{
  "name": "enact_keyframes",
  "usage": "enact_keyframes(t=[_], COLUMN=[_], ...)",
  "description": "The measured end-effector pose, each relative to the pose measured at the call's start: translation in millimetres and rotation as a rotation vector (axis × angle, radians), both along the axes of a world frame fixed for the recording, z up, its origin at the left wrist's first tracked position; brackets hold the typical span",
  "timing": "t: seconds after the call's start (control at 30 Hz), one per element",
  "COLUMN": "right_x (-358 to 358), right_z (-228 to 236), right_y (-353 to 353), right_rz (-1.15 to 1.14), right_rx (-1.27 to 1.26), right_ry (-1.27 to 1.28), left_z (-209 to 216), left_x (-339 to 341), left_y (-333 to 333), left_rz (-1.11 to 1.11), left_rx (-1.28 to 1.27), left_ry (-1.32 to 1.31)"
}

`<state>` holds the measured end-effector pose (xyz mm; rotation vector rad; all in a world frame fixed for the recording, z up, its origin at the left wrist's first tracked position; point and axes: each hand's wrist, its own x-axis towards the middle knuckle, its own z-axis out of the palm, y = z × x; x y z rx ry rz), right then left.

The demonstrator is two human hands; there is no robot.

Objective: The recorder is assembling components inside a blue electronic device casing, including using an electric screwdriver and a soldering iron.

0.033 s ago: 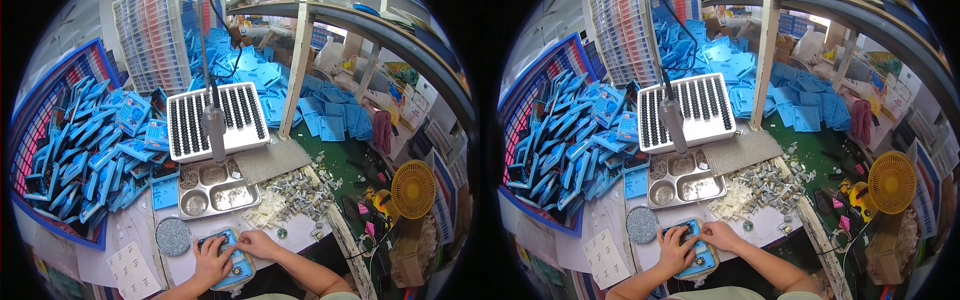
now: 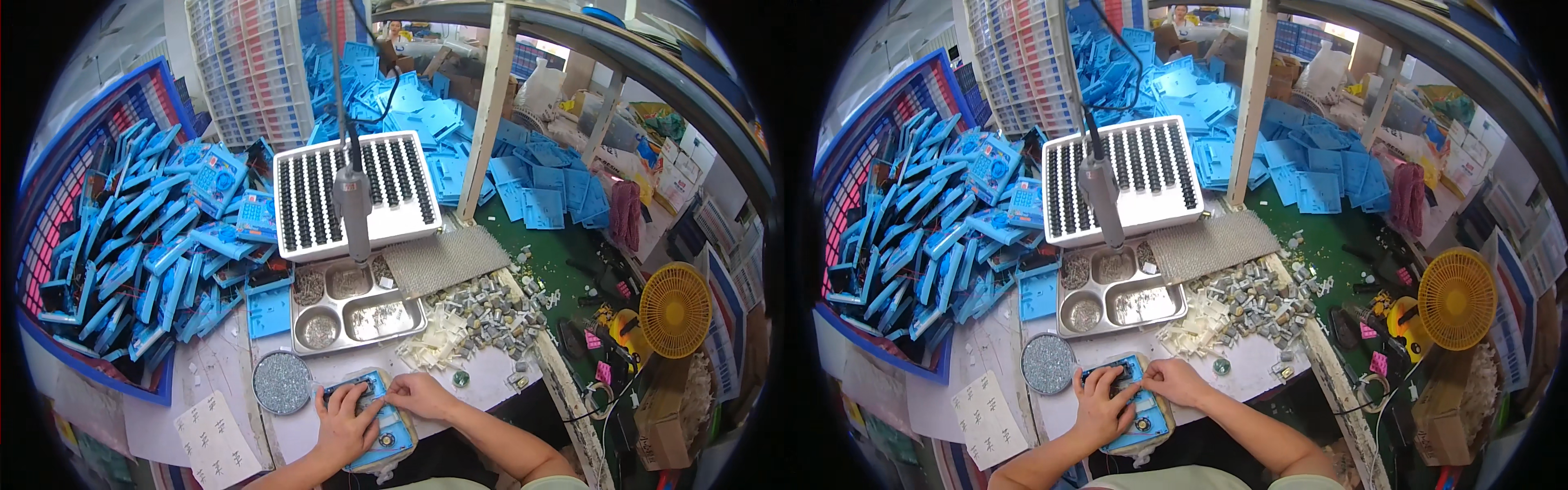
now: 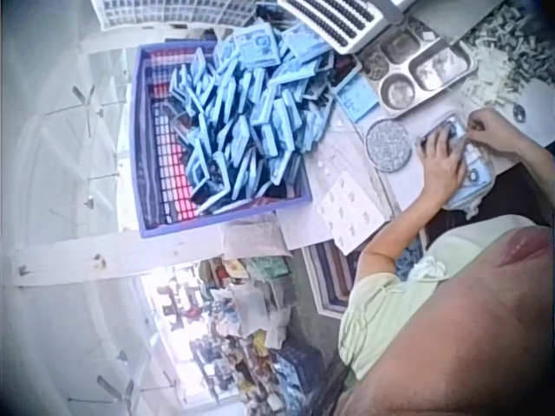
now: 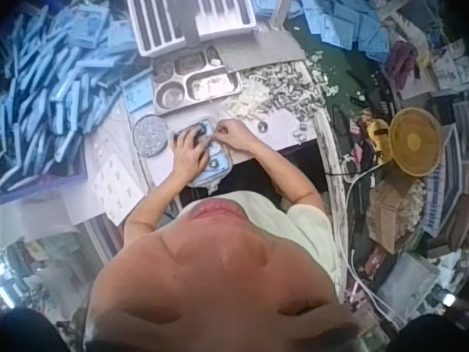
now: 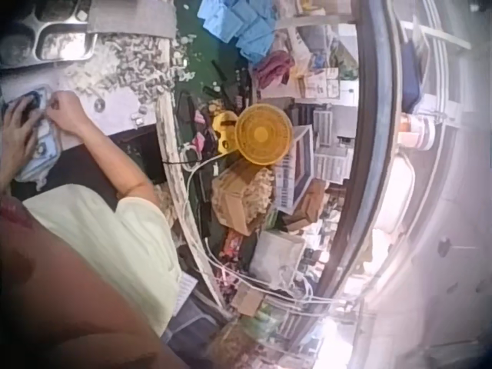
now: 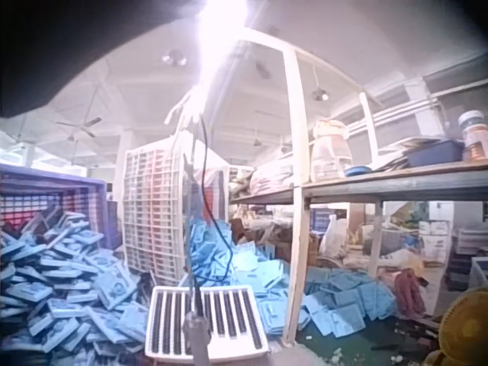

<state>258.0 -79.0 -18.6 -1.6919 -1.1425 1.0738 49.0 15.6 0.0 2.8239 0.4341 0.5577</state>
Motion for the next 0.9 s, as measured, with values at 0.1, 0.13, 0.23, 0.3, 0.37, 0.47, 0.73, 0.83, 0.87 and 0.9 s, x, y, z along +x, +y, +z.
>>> enact_keyframes(t=[0.1,0.13,0.23,0.3,0.37,0.47,0.73,0.83,0.87,0.9], right_x=[4,3,2,1,0,-5,-24,-26,-26,-25], right_z=[0,1,0,2,3,9,20,18,15,11], right_y=[3,2,2,3,5,7,10,9,10,9], right_rz=[-0.004,-0.013,-0.044,-0.027,-0.025,-0.051,-0.121,-0.137,-0.140,-0.141], right_rx=[-0.073,-0.091,-0.120,-0.122,-0.120,-0.114,-0.099,-0.077,-0.062,-0.055], right_ry=[0.072,0.088,0.132,0.093,0.018,-0.135,-0.360,-0.352,-0.345,-0.337], left_z=[-1,-1,-1,2,-7,-8,-8,-4,-6,-7], left_x=[2,2,2,0,-3,-4,-4,-4,-2,-2], left_y=[2,1,2,5,8,10,8,9,12,13], left_rz=[0.005,0.007,0.002,-0.012,-0.007,-0.003,-0.001,-0.008,-0.019,-0.028], left_rx=[-0.008,-0.015,-0.057,-0.127,-0.175,-0.180,-0.147,-0.152,-0.166,-0.189], left_ry=[-0.002,-0.004,-0.040,-0.079,-0.137,-0.163,-0.176,-0.198,-0.226,-0.251])
